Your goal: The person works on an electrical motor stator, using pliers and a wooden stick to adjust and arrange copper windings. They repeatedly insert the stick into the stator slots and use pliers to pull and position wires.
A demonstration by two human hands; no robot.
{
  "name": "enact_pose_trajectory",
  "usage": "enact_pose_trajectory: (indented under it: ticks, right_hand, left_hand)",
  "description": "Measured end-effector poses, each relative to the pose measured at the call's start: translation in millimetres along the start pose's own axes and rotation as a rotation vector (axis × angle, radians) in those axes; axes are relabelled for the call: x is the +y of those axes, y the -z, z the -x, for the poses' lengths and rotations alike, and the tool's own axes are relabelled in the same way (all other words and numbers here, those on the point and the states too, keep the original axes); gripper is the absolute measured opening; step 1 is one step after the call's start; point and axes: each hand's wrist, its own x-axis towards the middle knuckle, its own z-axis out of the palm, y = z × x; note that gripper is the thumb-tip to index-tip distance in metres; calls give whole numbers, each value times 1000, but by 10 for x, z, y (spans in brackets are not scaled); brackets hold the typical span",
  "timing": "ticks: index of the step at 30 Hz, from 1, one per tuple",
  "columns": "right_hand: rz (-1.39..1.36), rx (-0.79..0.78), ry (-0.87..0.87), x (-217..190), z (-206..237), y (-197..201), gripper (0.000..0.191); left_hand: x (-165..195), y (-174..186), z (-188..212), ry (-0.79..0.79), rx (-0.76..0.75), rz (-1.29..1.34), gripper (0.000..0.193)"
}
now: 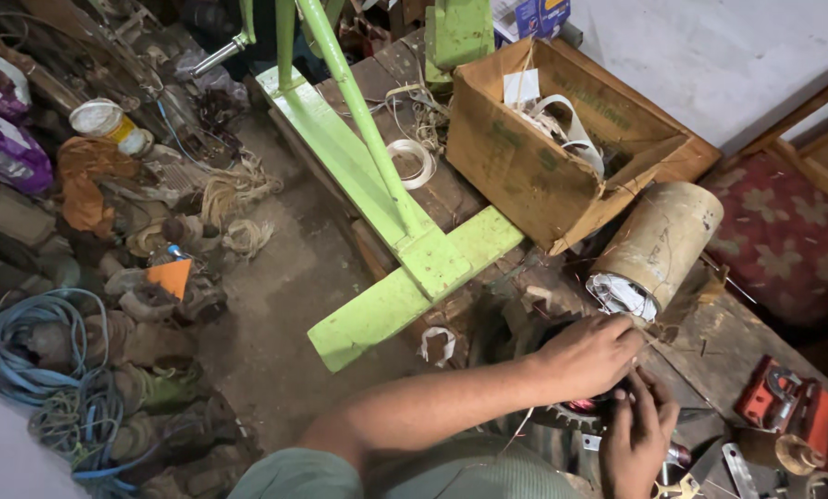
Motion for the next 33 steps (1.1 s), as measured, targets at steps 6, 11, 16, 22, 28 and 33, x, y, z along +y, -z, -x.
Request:
enact_pose_trajectory:
  ticks: [6, 11, 16, 22, 28, 33]
  right_hand:
    - [63, -143, 57, 170, -132, 70, 44]
    - [93, -266, 64, 351, -171, 175, 46]
    - [42, -271, -11, 355, -143, 146, 47]
    - [-368, -236, -568, 160, -225, 383, 45]
    - [-1326, -305, -497, 311, -138, 814, 53]
    - [-1185, -302, -586, 497, -21, 835, 32]
  left_hand:
    - [27, 23, -2, 66, 20, -73, 17]
    - [22, 56, -8, 72, 74, 39, 23]
    - [-17, 30, 49, 31, 65, 222, 26]
    - [-26, -96, 62, -80, 8, 1, 17]
    - [73, -50, 46, -81, -123, -223, 15]
    - [324, 195, 31, -156, -45, -326, 28]
